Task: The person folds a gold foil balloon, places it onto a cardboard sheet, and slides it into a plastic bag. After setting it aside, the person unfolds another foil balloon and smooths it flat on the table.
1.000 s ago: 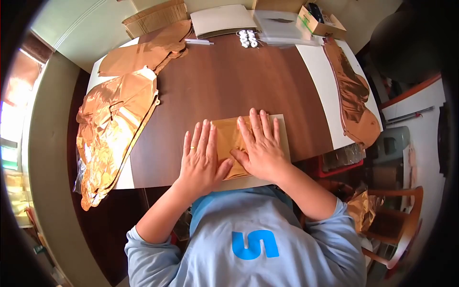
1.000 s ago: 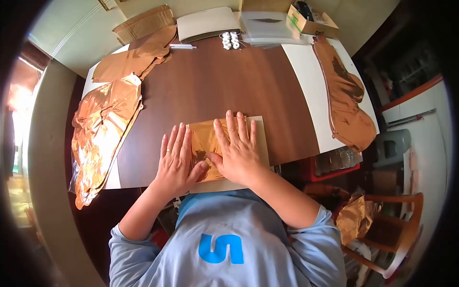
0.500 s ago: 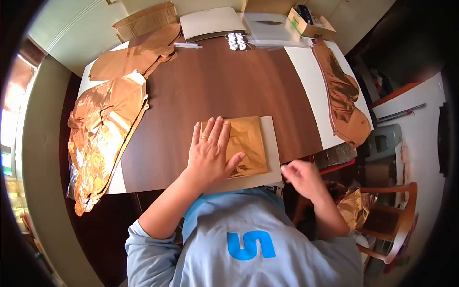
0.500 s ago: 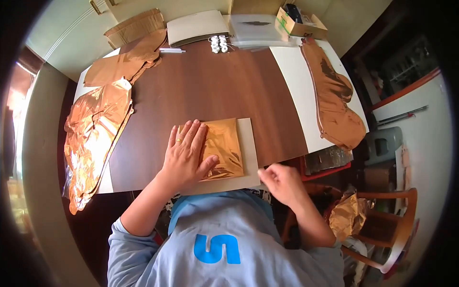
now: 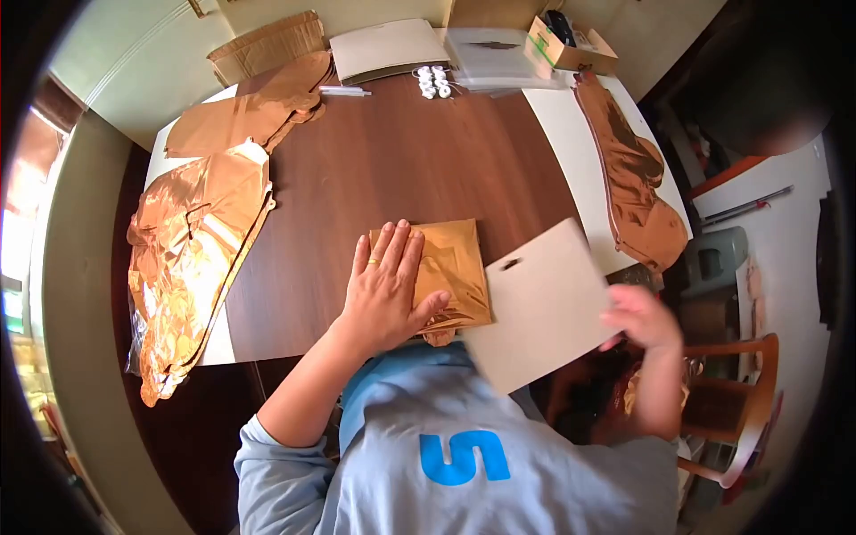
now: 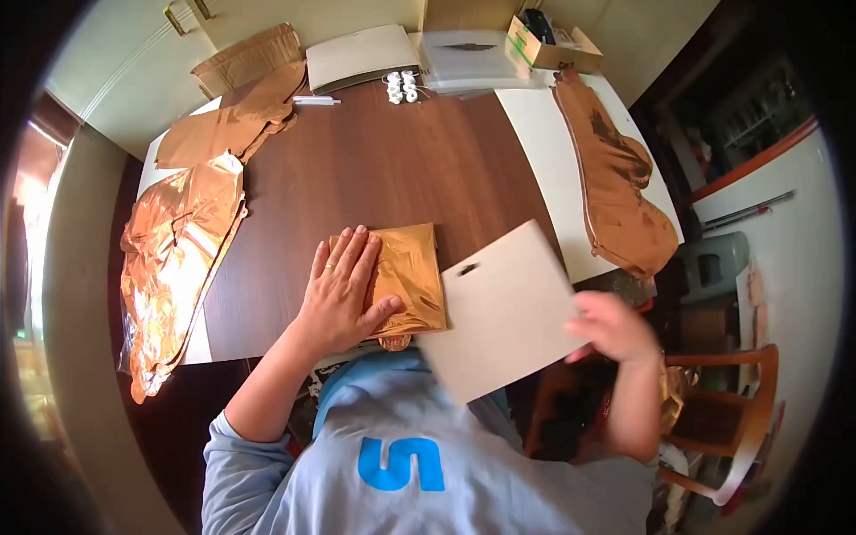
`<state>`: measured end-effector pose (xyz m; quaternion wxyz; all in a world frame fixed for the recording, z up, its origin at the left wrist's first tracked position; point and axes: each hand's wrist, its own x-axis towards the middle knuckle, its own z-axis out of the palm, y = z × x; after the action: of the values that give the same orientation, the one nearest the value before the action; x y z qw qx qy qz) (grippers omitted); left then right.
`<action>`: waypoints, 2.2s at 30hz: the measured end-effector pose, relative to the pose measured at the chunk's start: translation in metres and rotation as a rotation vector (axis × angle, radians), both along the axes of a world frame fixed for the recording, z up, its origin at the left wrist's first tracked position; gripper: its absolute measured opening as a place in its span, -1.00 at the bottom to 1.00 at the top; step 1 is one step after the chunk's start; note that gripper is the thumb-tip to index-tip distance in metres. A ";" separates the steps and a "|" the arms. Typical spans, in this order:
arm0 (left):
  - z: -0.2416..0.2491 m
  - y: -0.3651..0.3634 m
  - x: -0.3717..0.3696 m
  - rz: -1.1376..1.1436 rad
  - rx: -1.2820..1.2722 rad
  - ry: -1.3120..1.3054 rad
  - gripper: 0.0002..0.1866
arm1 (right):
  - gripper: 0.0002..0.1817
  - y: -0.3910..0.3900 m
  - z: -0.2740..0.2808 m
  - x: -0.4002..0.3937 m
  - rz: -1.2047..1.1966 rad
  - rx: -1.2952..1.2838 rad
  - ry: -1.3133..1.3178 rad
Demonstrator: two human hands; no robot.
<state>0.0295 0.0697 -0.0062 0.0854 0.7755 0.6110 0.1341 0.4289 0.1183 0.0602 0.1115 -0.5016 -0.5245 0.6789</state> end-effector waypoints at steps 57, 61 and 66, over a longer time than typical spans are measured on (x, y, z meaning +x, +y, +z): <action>0.016 -0.016 -0.019 -0.370 0.313 -0.084 -0.49 | -0.44 0.069 -0.060 -0.213 0.595 1.428 -0.309; 0.013 -0.018 -0.017 -0.363 0.345 -0.039 -0.54 | -0.33 0.058 -0.070 -0.231 0.726 1.350 -0.251; 0.011 -0.023 -0.020 -0.370 0.439 -0.033 -0.63 | -0.30 0.066 -0.076 -0.236 0.844 1.384 -0.221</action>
<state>0.0090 0.0462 0.0045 -0.0515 0.8715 0.4140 0.2579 0.1927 0.1842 -0.0161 0.0785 -0.1435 -0.9775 0.1329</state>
